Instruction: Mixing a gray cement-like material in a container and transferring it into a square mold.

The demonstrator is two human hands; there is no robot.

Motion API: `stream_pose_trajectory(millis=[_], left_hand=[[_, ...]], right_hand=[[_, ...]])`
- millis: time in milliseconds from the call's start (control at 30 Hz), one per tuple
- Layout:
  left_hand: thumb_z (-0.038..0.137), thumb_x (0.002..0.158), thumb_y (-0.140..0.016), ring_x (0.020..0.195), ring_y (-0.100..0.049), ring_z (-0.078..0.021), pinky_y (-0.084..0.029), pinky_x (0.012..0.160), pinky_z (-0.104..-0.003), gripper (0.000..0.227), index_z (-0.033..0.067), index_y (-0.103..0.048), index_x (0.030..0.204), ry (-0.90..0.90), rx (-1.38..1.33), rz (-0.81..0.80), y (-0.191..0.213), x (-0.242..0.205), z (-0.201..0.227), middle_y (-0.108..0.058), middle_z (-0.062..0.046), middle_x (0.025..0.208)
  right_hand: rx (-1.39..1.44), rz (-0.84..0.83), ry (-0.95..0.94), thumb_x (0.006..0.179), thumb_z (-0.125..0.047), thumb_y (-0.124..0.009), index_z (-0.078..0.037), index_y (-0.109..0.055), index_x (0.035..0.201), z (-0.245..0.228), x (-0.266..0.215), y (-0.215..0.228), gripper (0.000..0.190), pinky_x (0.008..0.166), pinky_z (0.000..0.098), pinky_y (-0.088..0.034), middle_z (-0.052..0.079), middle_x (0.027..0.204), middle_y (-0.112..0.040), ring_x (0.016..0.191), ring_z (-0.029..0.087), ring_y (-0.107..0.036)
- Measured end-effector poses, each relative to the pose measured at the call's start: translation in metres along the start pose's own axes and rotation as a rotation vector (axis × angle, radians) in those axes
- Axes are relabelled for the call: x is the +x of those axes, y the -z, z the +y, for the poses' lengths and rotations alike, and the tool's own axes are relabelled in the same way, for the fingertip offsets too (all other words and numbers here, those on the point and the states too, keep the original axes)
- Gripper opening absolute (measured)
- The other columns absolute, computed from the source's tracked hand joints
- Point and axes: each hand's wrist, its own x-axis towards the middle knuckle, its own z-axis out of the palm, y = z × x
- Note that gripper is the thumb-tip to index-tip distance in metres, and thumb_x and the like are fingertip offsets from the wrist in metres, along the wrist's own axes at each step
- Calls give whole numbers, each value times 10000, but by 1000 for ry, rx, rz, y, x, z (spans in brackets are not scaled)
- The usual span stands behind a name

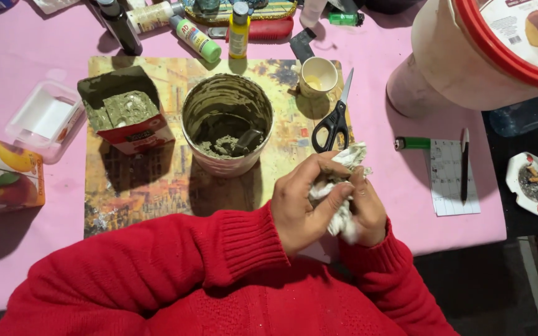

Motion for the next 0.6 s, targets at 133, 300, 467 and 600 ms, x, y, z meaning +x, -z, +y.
stream_pose_trajectory(millis=[133,300,467,600], left_hand=[[19,966,-701,1034,-758,-221,-603,894,-318,183,-1,-618,1128,13,-39,-13,-1,1,-11,-719,-176,1199],[-47,953,-647,1016,-775,-189,-607,882,-299,205,2,-650,1152,147,-34,-29,-1,4,-14,-758,-139,1101],[-69,920,-643,1111,-749,-193,-599,964,-296,247,-1,-670,1155,91,-45,11,-1,7,-17,-745,-158,1211],[-66,984,-628,1237,-705,-250,-565,1044,-323,300,8,-620,1274,136,-106,13,0,9,-18,-670,-189,1400]], right_hand=[[-81,-43,-49,1126,-477,-311,79,-507,1393,-1,7,2,648,934,346,-538,169,1223,-639,1104,236,-648],[-76,-28,-10,1095,-414,-442,73,-497,1411,-13,8,-15,583,1048,331,-498,127,1301,-635,1210,210,-616],[-522,127,165,1122,-326,-591,97,-611,1392,-7,8,-9,502,1015,358,-490,166,1288,-686,1161,216,-617],[-142,209,219,1096,-277,-499,-42,-392,1515,-27,17,-45,492,985,337,-493,106,1287,-611,1148,198,-596]])
